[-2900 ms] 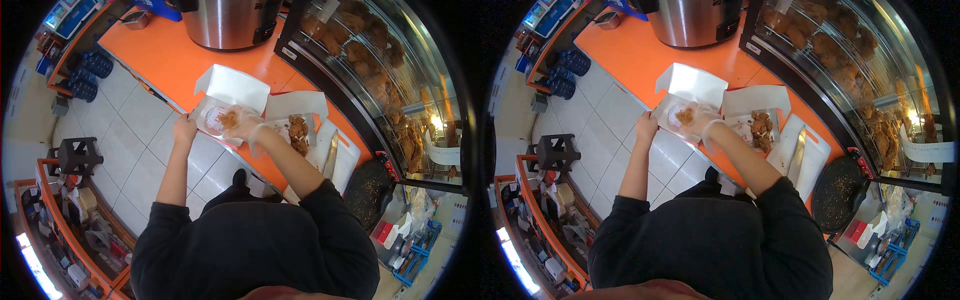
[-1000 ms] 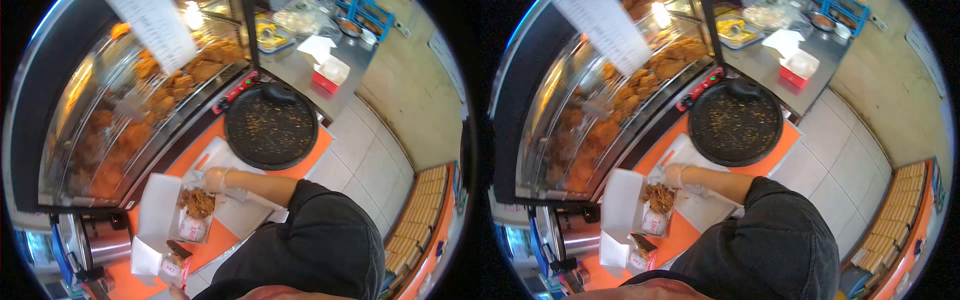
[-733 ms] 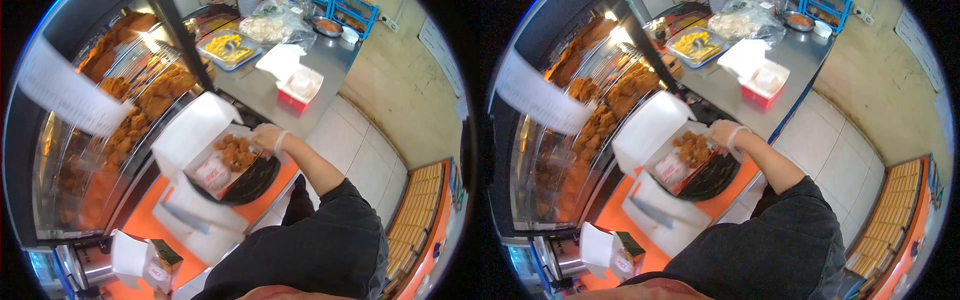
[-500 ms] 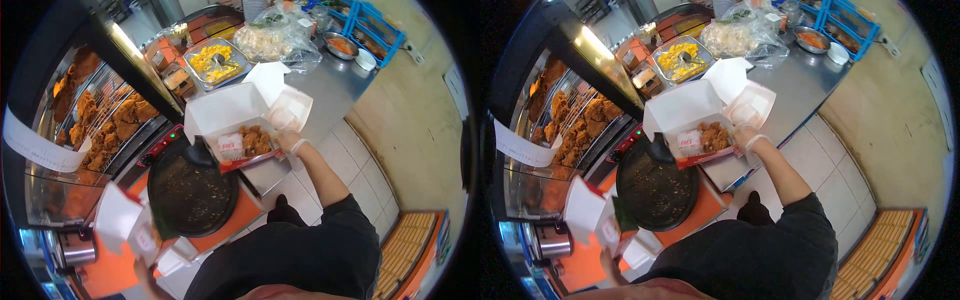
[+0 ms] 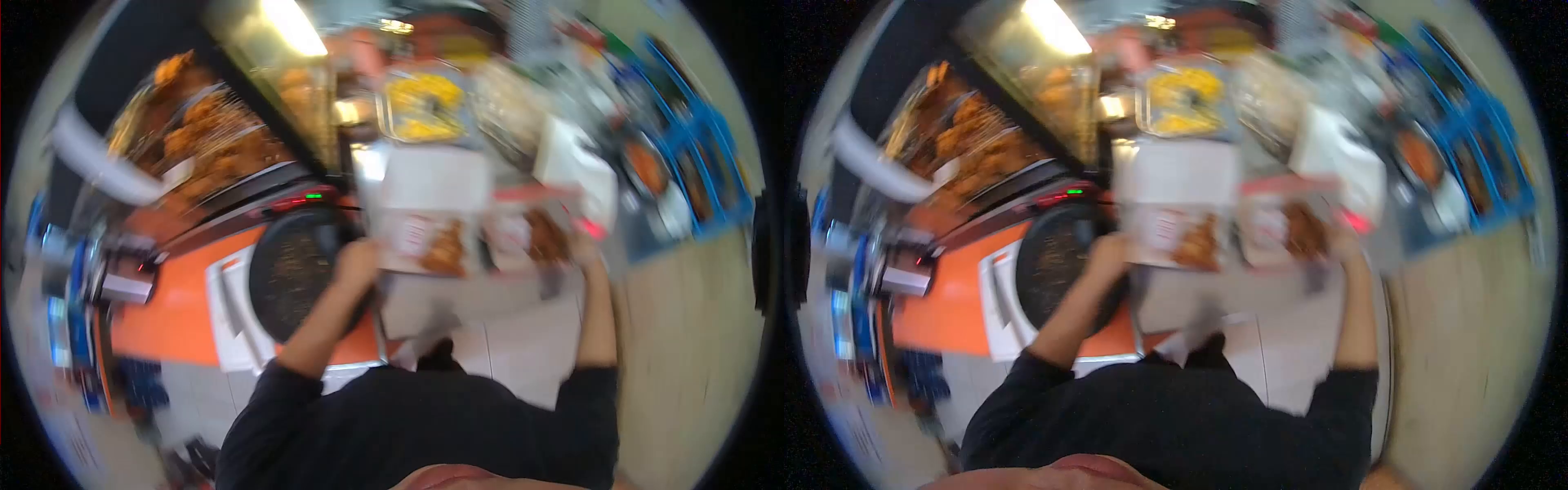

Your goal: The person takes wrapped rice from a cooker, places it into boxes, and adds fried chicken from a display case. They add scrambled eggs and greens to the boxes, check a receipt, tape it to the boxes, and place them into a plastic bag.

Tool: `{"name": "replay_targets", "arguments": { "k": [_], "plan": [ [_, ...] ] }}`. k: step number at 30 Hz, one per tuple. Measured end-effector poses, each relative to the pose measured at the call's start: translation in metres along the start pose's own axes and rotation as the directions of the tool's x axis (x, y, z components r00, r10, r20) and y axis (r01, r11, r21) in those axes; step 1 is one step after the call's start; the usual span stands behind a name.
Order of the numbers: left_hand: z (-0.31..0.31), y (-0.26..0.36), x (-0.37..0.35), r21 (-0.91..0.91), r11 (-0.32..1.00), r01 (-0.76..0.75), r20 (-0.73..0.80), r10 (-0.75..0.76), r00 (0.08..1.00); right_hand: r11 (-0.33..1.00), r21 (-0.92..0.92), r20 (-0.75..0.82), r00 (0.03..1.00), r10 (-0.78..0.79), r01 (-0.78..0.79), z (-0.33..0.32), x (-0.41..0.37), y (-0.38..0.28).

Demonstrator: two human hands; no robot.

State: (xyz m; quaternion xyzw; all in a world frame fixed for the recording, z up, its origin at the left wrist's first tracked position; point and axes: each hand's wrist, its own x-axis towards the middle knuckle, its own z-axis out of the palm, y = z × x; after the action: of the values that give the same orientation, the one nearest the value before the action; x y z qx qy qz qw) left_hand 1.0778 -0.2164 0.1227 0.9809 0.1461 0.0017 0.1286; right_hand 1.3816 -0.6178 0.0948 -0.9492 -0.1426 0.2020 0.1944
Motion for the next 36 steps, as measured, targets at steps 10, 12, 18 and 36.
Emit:
{"name": "replay_targets", "arguments": {
  "k": [10, 12, 18, 36],
  "plan": [
    [-0.333, -0.070, -0.076, -0.237, 0.971, 0.040, -0.971, -0.238, 0.025, 0.904, 0.401, -0.197, 0.950, 0.242, -0.148, -0.007, -0.080, -0.027],
    [-0.391, -0.143, -0.100, -0.250, 0.950, 0.184, -0.961, -0.221, -0.167, 0.898, 0.412, -0.224, 0.938, 0.263, -0.154, -0.003, -0.098, -0.030],
    [-0.297, -0.386, -0.062, -0.711, 0.673, 0.201, -0.656, -0.739, 0.156, 0.945, 0.302, -0.283, 0.935, 0.214, -0.125, -0.011, -0.151, -0.085],
    [-0.295, -0.261, -0.047, -0.841, 0.234, -0.488, -0.512, -0.637, 0.577, 0.939, 0.340, -0.379, 0.909, 0.175, -0.039, -0.006, -0.223, -0.106]
  ]
}}
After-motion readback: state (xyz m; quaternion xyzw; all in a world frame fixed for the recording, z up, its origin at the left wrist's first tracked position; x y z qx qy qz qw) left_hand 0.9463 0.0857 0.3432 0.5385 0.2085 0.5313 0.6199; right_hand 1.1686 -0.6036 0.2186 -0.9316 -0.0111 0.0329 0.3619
